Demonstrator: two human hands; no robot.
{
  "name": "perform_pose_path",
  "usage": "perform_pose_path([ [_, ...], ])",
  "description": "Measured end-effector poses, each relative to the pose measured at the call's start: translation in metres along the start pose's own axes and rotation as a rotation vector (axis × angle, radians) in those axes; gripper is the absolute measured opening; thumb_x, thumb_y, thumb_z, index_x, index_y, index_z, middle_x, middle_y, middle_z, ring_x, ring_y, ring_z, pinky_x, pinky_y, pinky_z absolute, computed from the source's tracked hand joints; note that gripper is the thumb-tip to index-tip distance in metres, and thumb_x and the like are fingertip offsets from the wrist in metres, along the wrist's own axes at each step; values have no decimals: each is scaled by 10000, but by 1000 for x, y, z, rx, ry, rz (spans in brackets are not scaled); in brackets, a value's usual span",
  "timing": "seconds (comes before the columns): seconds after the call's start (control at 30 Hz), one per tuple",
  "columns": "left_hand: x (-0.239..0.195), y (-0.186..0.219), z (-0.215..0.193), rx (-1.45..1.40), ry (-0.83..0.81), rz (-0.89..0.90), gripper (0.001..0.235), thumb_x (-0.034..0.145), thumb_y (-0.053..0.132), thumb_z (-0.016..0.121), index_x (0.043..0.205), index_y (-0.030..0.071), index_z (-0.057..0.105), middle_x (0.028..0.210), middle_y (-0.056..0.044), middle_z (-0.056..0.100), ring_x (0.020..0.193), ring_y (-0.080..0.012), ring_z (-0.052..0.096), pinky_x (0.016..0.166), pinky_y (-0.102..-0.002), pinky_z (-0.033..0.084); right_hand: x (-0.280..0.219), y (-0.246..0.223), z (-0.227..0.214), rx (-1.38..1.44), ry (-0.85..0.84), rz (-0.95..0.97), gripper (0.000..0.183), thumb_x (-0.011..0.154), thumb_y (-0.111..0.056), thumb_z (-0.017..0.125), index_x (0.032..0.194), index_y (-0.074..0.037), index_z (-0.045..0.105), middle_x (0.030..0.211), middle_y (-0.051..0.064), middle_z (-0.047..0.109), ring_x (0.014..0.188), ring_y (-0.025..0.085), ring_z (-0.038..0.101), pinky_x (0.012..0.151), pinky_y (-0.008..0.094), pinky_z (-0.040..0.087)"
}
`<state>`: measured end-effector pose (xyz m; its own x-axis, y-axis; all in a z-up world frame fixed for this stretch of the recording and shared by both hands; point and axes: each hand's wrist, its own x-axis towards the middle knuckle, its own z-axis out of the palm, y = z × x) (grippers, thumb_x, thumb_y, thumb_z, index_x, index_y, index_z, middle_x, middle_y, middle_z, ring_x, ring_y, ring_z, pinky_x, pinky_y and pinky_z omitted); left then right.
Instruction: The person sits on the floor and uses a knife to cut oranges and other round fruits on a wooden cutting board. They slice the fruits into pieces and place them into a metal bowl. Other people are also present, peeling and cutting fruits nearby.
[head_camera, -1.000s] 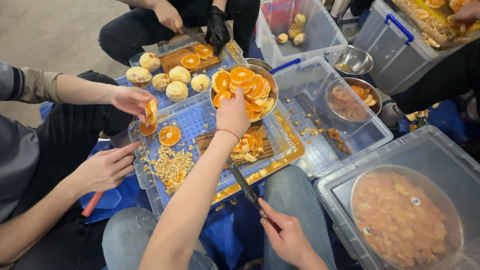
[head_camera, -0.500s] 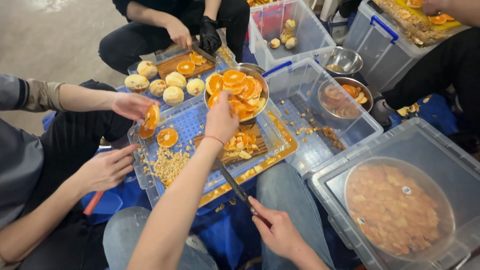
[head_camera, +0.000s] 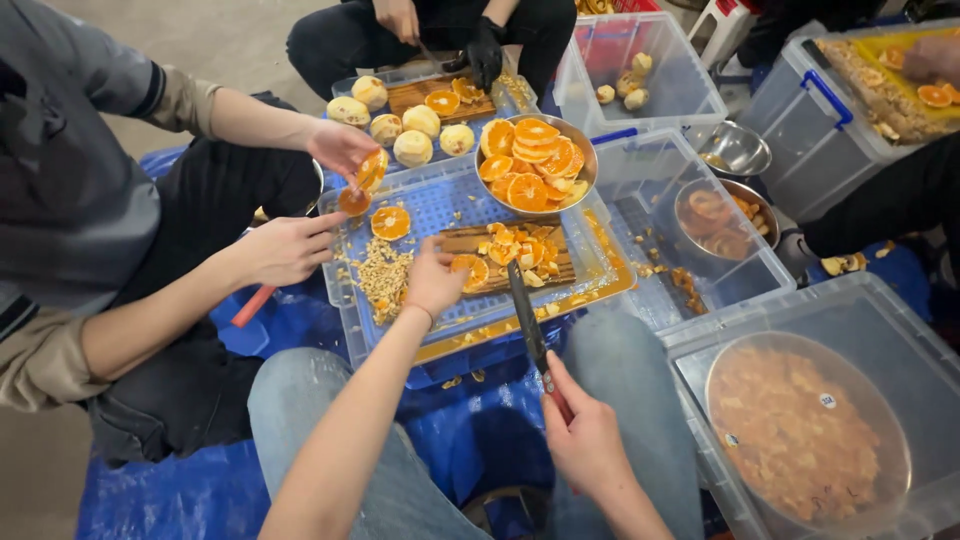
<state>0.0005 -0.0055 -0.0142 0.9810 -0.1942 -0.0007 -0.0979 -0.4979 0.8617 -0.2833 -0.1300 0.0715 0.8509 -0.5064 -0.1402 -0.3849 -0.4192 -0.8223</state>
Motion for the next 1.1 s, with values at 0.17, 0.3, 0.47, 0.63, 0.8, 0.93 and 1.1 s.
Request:
perform_pose_path([
  [0.17, -19, 2, -3, 110, -107, 171, 873, 625, 81, 800, 1425, 115, 453, 1282, -173, 680, 1169, -369, 664, 993, -411, 543, -7, -9, 19, -251, -69, -66, 582, 850, -122, 610, 1422, -226, 590, 803, 87, 781, 655, 260, 716, 664, 354, 573],
  [0.3, -7, -7, -4, 112, -106, 166, 911, 640, 32, 764, 1468, 120, 395, 1230, -77, 737, 1107, -317, 706, 956, -386, 549, 14, -5, 50, -364, -11, -191, 571, 875, -146, 608, 1441, -214, 571, 774, 127, 729, 642, 338, 677, 635, 428, 539],
  [0.47, 3, -6, -12, 77, -136, 123, 963, 618, 94, 813, 1486, 110, 397, 1153, -71, 751, 1026, -269, 709, 932, -361, 552, 49, -20, 62, -451, -42, -186, 560, 892, -148, 587, 1448, -211, 559, 783, 139, 725, 641, 340, 691, 646, 437, 561],
  [0.63, -1, -3, -15, 74, -164, 47, 957, 642, 206, 885, 1467, 98, 412, 1130, -76, 749, 956, -234, 727, 830, -346, 582, 81, -19, 75, -459, -115, -154, 604, 883, -135, 573, 1479, -219, 523, 812, 170, 720, 691, 385, 690, 678, 477, 556],
  [0.8, -10, 9, -20, 38, -149, 13, 940, 658, 113, 838, 1489, 84, 399, 1205, -101, 735, 1005, -251, 729, 843, -343, 600, 77, -21, 72, -382, -90, -230, 554, 892, -83, 575, 1444, -121, 547, 829, 175, 740, 664, 345, 706, 652, 433, 556],
  [0.93, -14, 7, -17, 60, -129, 26, 902, 668, 109, 822, 1472, 89, 413, 1232, -93, 741, 1029, -278, 729, 928, -376, 567, 50, -9, 62, -497, -153, -76, 584, 898, -147, 593, 1474, -220, 532, 764, 122, 719, 666, 298, 695, 688, 393, 566],
  [1.1, -13, 1, -13, -120, -66, 34, 805, 685, -35, 725, 1435, 50, 443, 1027, -116, 731, 767, -184, 714, 670, -282, 599, 37, -22, 65, -437, -61, -124, 562, 886, -130, 636, 1436, -237, 586, 719, 62, 698, 570, 224, 669, 601, 361, 552],
])
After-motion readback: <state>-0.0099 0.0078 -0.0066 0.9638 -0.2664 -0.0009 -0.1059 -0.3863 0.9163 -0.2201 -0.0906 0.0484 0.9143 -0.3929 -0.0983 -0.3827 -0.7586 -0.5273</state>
